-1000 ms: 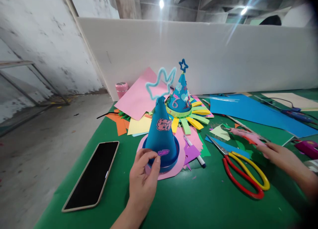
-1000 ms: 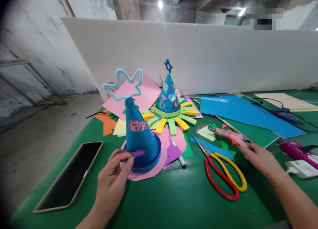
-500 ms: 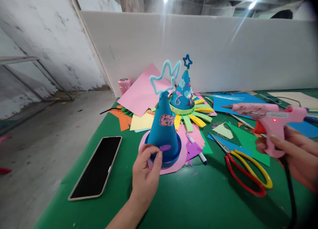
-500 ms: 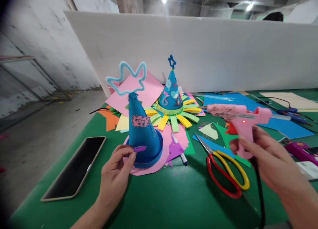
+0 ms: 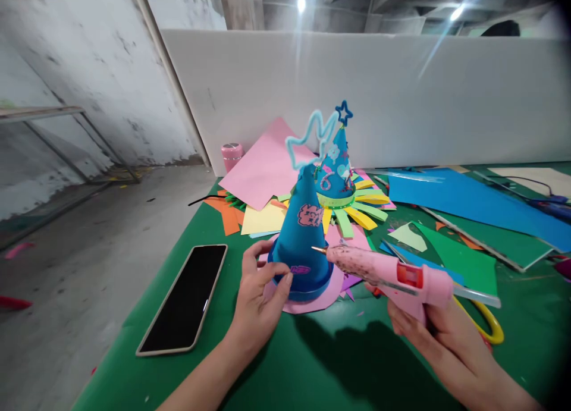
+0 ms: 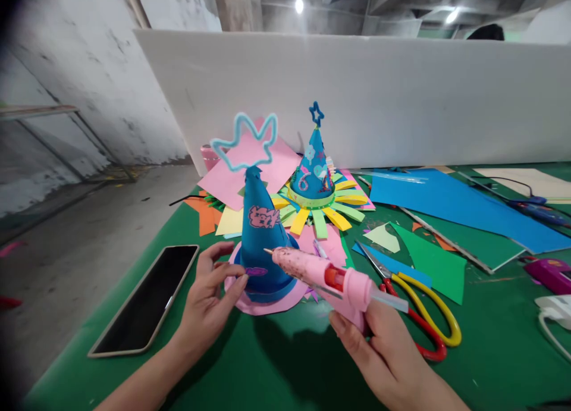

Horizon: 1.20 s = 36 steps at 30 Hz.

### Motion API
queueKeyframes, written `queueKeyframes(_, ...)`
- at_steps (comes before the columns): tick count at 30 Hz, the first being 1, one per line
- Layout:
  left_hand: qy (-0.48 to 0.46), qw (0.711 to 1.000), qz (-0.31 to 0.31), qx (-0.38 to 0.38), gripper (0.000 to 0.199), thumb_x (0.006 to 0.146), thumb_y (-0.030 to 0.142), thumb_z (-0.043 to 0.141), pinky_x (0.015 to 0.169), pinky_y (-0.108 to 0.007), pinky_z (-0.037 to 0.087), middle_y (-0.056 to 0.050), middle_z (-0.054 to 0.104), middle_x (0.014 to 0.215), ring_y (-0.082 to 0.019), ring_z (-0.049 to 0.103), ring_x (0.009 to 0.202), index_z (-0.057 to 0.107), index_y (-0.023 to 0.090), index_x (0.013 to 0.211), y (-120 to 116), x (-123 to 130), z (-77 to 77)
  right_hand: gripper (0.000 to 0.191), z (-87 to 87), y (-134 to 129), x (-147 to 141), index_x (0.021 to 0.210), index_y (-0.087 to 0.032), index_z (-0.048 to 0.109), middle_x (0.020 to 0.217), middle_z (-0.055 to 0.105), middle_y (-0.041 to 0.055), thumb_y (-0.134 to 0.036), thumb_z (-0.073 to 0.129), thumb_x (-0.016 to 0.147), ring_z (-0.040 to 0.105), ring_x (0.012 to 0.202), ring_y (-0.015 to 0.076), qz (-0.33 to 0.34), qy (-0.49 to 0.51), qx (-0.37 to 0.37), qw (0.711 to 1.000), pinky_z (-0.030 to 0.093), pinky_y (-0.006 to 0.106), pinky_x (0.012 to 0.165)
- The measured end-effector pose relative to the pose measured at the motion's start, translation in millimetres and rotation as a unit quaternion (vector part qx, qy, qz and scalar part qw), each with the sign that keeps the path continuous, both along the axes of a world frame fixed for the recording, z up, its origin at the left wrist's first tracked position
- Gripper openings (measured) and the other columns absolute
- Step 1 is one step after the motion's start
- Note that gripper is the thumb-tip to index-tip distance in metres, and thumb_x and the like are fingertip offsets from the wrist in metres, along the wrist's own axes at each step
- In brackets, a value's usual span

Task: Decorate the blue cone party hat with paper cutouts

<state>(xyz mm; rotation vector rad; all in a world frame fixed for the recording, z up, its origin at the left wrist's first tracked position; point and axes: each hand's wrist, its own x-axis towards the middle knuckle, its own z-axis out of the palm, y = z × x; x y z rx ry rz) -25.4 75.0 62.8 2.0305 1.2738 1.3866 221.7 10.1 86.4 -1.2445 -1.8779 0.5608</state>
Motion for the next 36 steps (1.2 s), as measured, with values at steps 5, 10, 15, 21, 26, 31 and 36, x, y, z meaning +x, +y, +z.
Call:
queueKeyframes(5, 0.004, 1.0, -0.023, -0.01, 0.012, 0.081, 0.014, 0.051, 0.073, -0.029, 0.043, -0.005, 0.043, 0.093, -0.017, 0.049, 0.088, 0.06, 0.02, 0.075, -7, 2, -6.1, 0.008, -1.9, 4, 1, 0.089, -0.023, 0.049, 0.065, 0.054, -0.0004, -0.029, 0.043, 0.088, 0.054, 0.055, 0.015, -0.012, -0.033, -0.018, 0.999, 0.048, 0.023, 0.049)
queueKeyframes(10, 0.019, 0.998, -0.049, -0.027, 0.012, 0.082, 0.014, 0.049, 0.069, -0.028, 0.044, -0.004, 0.048, 0.083, -0.016, 0.051, 0.08, 0.057, 0.019, 0.074, -7, 3, -9.9, 0.018, -3.1, 6, 0, 0.103, -0.021, 0.05, 0.068, 0.055, 0.0005, -0.029, 0.043, 0.088, 0.055, 0.059, 0.0164, -0.016, -0.019, -0.041, 0.999, 0.049, 0.024, 0.051)
queueKeyframes(15, 0.038, 0.998, -0.041, -0.034, 0.013, 0.083, 0.018, 0.047, 0.068, -0.03, 0.044, -0.004, 0.052, 0.077, -0.017, 0.053, 0.075, 0.056, 0.02, 0.074, -6, 1, -12.5, 0.012, -3.8, 7, -4, 0.088, -0.022, 0.051, 0.068, 0.055, 0.0009, -0.03, 0.042, 0.088, 0.053, 0.057, 0.0156, -0.006, -0.005, -0.048, 0.999, 0.048, 0.025, 0.051)
queueKeyframes(21, 0.038, 0.998, -0.029, -0.041, 0.013, 0.083, 0.019, 0.048, 0.065, -0.029, 0.044, -0.003, 0.053, 0.074, -0.017, 0.054, 0.072, 0.057, 0.02, 0.073, -5, 1, -14.3, 0.01, -3.1, 11, -5, 0.092, -0.023, 0.048, 0.068, 0.052, 0.0004, -0.03, 0.041, 0.089, 0.054, 0.058, 0.0154, 0.009, -0.002, -0.033, 0.999, 0.049, 0.024, 0.051)
queueKeyframes(26, 0.045, 0.997, -0.031, -0.054, 0.015, 0.083, 0.019, 0.047, 0.065, -0.028, 0.044, -0.003, 0.053, 0.073, -0.016, 0.054, 0.071, 0.056, 0.019, 0.071, -5, 1, -13.2, 0.011, -4.6, 9, -4, 0.096, -0.024, 0.048, 0.071, 0.055, 0.0001, -0.029, 0.042, 0.089, 0.054, 0.059, 0.0145, 0.0, -0.012, -0.037, 0.999, 0.05, 0.023, 0.052)
queueKeyframes(31, 0.048, 0.997, -0.025, -0.062, 0.016, 0.083, 0.02, 0.046, 0.064, -0.028, 0.044, -0.003, 0.053, 0.073, -0.016, 0.054, 0.07, 0.056, 0.019, 0.07, -5, 1, -12.9, 0.016, -5.2, 9, -5, 0.103, -0.023, 0.047, 0.073, 0.055, 0.0006, -0.03, 0.041, 0.09, 0.053, 0.06, 0.0149, 0.003, -0.012, -0.055, 0.998, 0.049, 0.024, 0.054)
queueKeyframes(36, 0.05, 0.996, -0.021, -0.068, 0.017, 0.083, 0.021, 0.046, 0.064, -0.028, 0.044, -0.003, 0.053, 0.072, -0.016, 0.053, 0.069, 0.056, 0.019, 0.069, -5, 1, -12.1, 0.013, -5.5, 10, -6, 0.097, -0.023, 0.047, 0.07, 0.052, 0.0, -0.032, 0.04, 0.09, 0.051, 0.058, 0.0152, -0.014, -0.01, -0.047, 0.999, 0.047, 0.024, 0.052)
